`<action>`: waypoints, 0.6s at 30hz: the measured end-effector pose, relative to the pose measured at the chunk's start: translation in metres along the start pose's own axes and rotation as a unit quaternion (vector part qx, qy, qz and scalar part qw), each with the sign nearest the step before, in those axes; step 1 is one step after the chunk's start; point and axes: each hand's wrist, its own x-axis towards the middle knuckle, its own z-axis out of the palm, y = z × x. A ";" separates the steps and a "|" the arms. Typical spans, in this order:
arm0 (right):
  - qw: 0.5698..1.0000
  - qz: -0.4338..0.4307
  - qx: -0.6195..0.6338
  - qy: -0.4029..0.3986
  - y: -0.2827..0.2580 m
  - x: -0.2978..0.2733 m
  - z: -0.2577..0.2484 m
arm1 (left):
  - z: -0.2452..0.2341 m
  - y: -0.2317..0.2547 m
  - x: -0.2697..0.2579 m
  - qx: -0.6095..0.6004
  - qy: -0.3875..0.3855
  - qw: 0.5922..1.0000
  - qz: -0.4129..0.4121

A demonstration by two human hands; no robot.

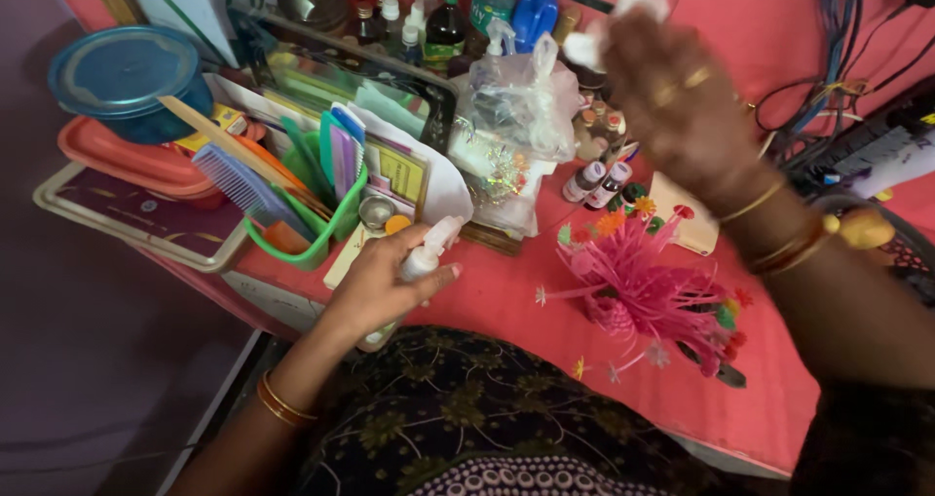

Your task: The person sprays a blue plastic container lid with a spray bottle and wipes it with a white tissue. The person then places the lid back on the container and continues to tidy the surrounding countertop area.

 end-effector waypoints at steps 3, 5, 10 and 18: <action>0.915 0.117 0.305 -0.239 -0.051 -0.023 0.058 | -0.004 0.002 -0.003 0.004 0.012 1.000 -0.005; 0.865 0.056 0.440 -0.236 -0.088 -0.045 0.080 | -0.005 0.002 -0.005 -0.015 0.019 1.000 -0.020; 0.950 -0.064 0.296 -0.078 -0.085 -0.032 0.093 | -0.004 0.003 -0.007 -0.033 0.018 0.999 -0.013; 0.989 0.110 0.102 0.018 0.021 0.027 0.027 | -0.001 0.001 -0.004 -0.004 0.022 1.000 -0.010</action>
